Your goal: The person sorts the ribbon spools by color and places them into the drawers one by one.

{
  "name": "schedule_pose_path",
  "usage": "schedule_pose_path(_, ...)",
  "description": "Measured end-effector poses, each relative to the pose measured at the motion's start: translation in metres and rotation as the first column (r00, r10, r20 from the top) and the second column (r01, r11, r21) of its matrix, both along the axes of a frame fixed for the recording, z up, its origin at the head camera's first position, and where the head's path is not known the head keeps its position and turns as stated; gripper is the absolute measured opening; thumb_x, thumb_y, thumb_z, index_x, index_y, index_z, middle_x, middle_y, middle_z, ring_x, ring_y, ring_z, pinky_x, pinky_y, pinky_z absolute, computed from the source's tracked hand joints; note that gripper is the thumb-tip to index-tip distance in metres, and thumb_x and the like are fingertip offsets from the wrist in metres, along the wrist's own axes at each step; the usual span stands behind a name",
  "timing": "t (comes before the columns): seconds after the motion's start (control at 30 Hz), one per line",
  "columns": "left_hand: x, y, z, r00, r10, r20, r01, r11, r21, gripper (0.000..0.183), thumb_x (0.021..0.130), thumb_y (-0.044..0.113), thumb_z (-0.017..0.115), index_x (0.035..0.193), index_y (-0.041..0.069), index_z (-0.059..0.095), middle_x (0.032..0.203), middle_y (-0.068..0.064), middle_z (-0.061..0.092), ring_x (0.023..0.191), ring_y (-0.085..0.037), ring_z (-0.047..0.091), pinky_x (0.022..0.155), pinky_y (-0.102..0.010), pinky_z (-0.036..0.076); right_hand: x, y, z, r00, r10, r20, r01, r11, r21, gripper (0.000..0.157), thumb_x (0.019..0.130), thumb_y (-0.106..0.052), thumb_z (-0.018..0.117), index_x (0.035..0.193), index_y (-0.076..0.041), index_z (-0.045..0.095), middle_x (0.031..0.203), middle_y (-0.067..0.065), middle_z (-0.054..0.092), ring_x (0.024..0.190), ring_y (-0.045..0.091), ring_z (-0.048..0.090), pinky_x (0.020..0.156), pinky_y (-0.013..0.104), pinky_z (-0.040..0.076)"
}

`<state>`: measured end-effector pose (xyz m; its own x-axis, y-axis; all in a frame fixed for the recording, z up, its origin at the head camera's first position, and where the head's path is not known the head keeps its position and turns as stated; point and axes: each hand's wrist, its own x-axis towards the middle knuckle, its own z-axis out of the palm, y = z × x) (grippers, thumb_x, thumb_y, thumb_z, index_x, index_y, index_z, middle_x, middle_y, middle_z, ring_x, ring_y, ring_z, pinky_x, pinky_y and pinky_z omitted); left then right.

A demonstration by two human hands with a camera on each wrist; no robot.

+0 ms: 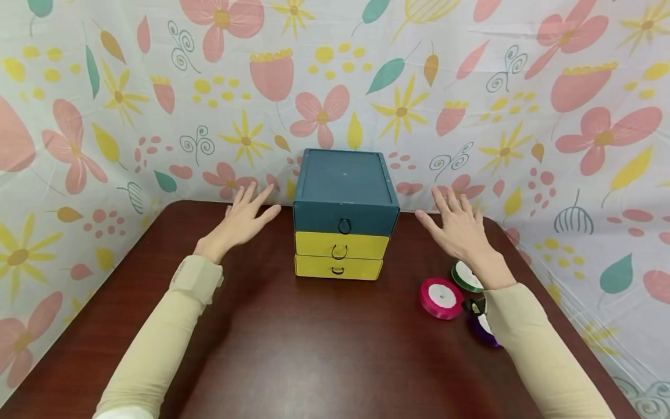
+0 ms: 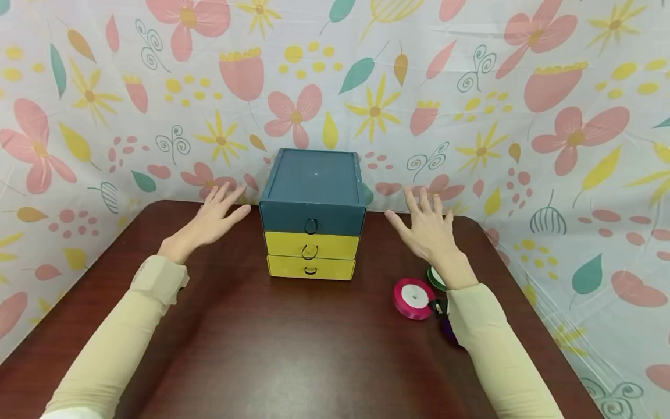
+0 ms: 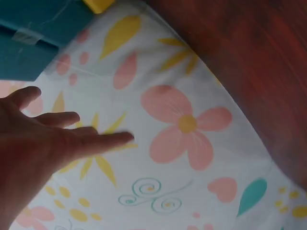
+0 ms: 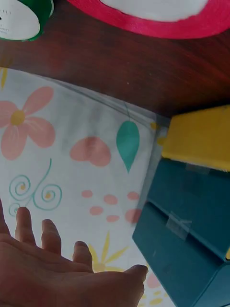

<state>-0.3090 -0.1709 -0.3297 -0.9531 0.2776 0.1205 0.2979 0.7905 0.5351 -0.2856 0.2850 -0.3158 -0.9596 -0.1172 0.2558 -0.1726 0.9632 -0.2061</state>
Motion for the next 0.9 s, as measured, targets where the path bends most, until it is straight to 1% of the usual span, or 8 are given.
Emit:
schedule_pose_path(0.13, -0.004, 0.008, 0.013, 0.998, -0.064, 0.002, 0.063, 0.986, 0.157, 0.069, 0.095, 0.066, 0.031, 0.155, 0.037, 0.011, 0.164, -0.005, 0.003, 0.152, -0.029, -0.004, 0.118, -0.061, 0.008, 0.002, -0.005, 0.004, 1.000, 0.029, -0.011, -0.029, 1.000, 0.004, 0.084, 0.093, -0.070, 0.029, 0.157, -0.019, 0.013, 0.160, 0.024, 0.013, 0.145, 0.050, 0.010, 0.108, 0.074, 0.010)
schedule_pose_path(0.23, -0.008, 0.017, 0.022, 0.994, -0.108, 0.015, 0.099, 0.956, 0.275, 0.066, 0.096, 0.065, 0.030, 0.154, 0.039, 0.012, 0.164, 0.004, 0.010, 0.152, -0.023, 0.006, 0.119, -0.056, 0.014, 0.005, -0.009, 0.010, 0.999, 0.047, -0.024, -0.047, 0.999, 0.015, 0.081, 0.095, -0.067, 0.029, 0.157, -0.017, 0.015, 0.159, 0.025, 0.018, 0.145, 0.049, 0.015, 0.109, 0.072, 0.014)
schedule_pose_path(0.3, -0.011, 0.024, 0.027, 0.989, -0.145, 0.036, 0.122, 0.920, 0.372, 0.065, 0.096, 0.064, 0.032, 0.154, 0.040, 0.012, 0.163, 0.008, 0.011, 0.152, -0.021, 0.011, 0.119, -0.053, 0.017, 0.007, -0.011, 0.015, 0.998, 0.055, -0.035, -0.055, 0.998, 0.022, 0.079, 0.096, -0.064, 0.029, 0.157, -0.016, 0.016, 0.158, 0.024, 0.022, 0.143, 0.048, 0.019, 0.109, 0.071, 0.018)
schedule_pose_path(0.4, -0.016, 0.036, 0.034, 0.975, -0.208, 0.083, 0.134, 0.838, 0.528, 0.064, 0.097, 0.059, 0.037, 0.153, 0.042, 0.011, 0.163, 0.009, 0.012, 0.151, -0.019, 0.015, 0.118, -0.054, 0.021, 0.013, -0.017, 0.023, 0.996, 0.074, -0.053, -0.073, 0.997, 0.021, 0.075, 0.098, -0.061, 0.029, 0.157, -0.016, 0.018, 0.156, 0.023, 0.026, 0.141, 0.048, 0.026, 0.106, 0.069, 0.026)
schedule_pose_path(0.5, -0.021, 0.048, 0.038, 0.959, -0.265, 0.096, 0.149, 0.766, 0.625, 0.067, 0.098, 0.053, 0.043, 0.154, 0.042, 0.008, 0.164, 0.007, 0.008, 0.151, -0.019, 0.012, 0.117, -0.056, 0.022, 0.020, -0.026, 0.029, 0.994, 0.092, -0.062, -0.091, 0.996, 0.007, 0.072, 0.098, -0.061, 0.027, 0.156, -0.018, 0.020, 0.156, 0.021, 0.029, 0.139, 0.046, 0.031, 0.100, 0.070, 0.034)
schedule_pose_path(0.73, -0.022, 0.063, 0.044, 0.953, -0.290, 0.088, 0.149, 0.701, 0.697, 0.067, 0.100, 0.037, 0.047, 0.156, 0.034, 0.009, 0.164, 0.007, 0.006, 0.152, -0.017, 0.006, 0.119, -0.055, 0.016, 0.042, -0.047, 0.043, 0.983, 0.123, -0.133, -0.126, 0.992, -0.017, 0.068, 0.099, -0.059, 0.028, 0.154, -0.020, 0.027, 0.148, 0.019, 0.044, 0.132, 0.039, 0.044, 0.088, 0.066, 0.044)
schedule_pose_path(0.83, -0.028, 0.065, 0.041, 0.950, -0.295, 0.099, 0.138, 0.686, 0.714, 0.065, 0.101, 0.033, 0.046, 0.155, 0.035, 0.011, 0.164, 0.010, 0.004, 0.152, -0.014, 0.004, 0.121, -0.052, 0.014, 0.052, -0.055, 0.045, 0.949, 0.169, -0.264, -0.193, 0.979, -0.067, 0.058, 0.100, -0.051, 0.036, 0.148, -0.018, 0.040, 0.134, 0.019, 0.058, 0.118, 0.036, 0.056, 0.084, 0.060, 0.048)
schedule_pose_path(0.9, -0.035, 0.067, 0.035, 0.952, -0.289, 0.103, 0.126, 0.674, 0.728, 0.063, 0.101, 0.033, 0.046, 0.155, 0.036, 0.013, 0.163, 0.013, 0.004, 0.152, -0.012, 0.004, 0.121, -0.049, 0.015, 0.057, -0.060, 0.043, 0.889, 0.211, -0.406, -0.292, 0.945, -0.149, 0.048, 0.100, -0.042, 0.045, 0.138, -0.015, 0.053, 0.119, 0.015, 0.067, 0.101, 0.029, 0.065, 0.079, 0.049, 0.051)
